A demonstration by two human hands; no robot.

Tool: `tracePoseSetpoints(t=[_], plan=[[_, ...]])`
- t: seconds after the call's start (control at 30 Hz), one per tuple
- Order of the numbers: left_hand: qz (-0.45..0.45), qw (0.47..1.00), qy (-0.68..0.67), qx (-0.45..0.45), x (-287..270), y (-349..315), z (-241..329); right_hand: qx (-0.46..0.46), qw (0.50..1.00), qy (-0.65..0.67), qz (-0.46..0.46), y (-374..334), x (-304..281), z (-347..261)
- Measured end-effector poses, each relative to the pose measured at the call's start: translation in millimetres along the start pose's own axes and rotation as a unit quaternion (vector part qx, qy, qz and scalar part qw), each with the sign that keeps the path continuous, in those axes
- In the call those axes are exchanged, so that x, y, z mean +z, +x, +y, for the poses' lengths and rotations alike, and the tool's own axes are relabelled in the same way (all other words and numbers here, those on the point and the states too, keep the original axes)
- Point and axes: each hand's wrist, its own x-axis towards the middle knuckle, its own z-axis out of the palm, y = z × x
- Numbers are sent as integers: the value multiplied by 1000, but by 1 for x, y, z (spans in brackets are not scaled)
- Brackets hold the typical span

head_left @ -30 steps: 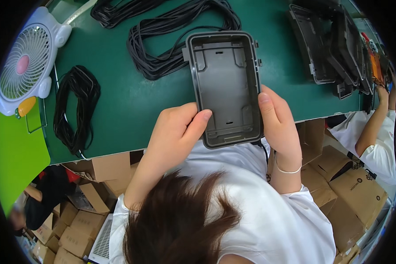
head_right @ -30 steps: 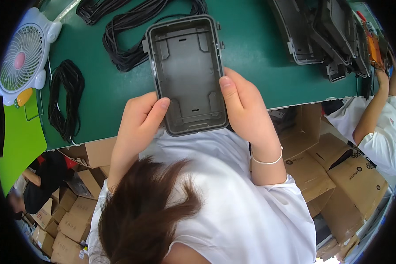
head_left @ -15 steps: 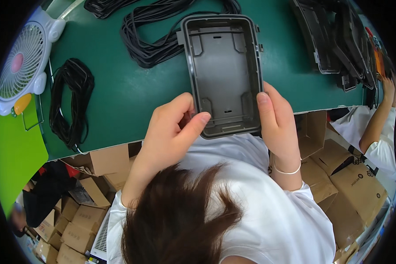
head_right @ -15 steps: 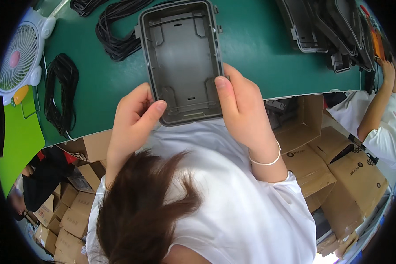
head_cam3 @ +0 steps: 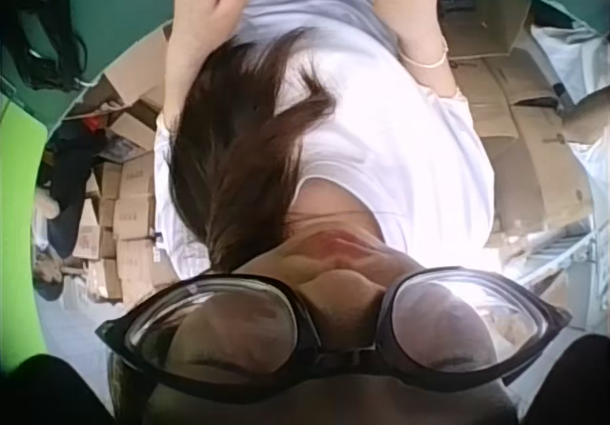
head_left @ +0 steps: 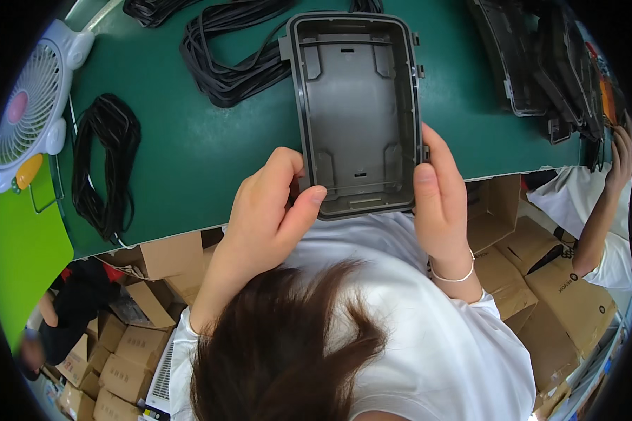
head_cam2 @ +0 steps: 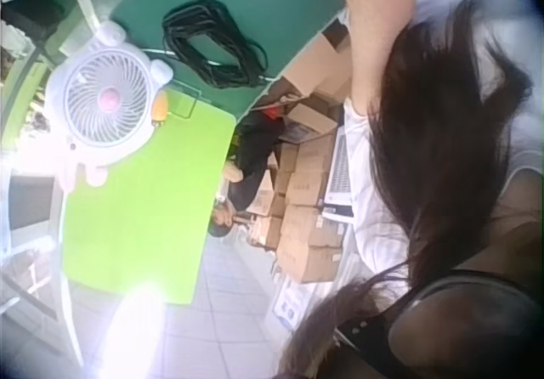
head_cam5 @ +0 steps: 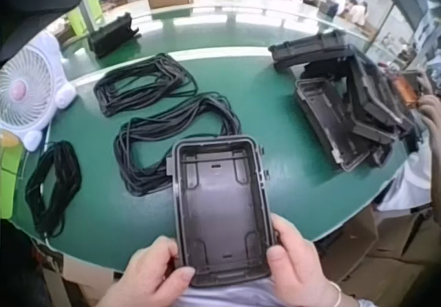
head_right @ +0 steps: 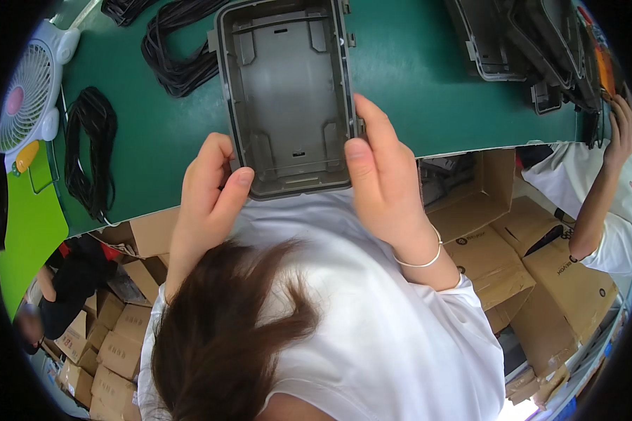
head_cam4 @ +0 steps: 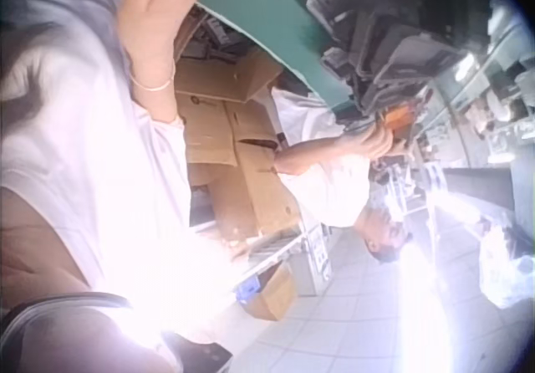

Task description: Fitting rubber seals into plastic equipment housings on an assembly line.

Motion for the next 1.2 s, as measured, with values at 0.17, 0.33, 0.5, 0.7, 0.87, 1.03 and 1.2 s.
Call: tracePoseSetpoints(t=[0.17,0.33,0.5,0.7,0.87,1.03,1.2], plan=[[-17,1000,-7,1,-1,1,-1,136,893,428,-22,9,-13,1],[-9,1000,-1,26,-1,3,1,-11,998,66,13,3,1,9],[25,997,-65,24,5,7,-4,144,941,304,-43,13,-8,-2],[32,998,-28,-49,3,15,13,-10,996,83,12,18,3,2],[40,996,-55,-58,6,16,10,196,946,258,-8,20,-10,-10],[44,998,-36,-20,7,16,10,12,1000,12,2,20,-7,-1],[37,998,-41,-30,6,16,9,-39,997,-62,3,24,-7,-4]])
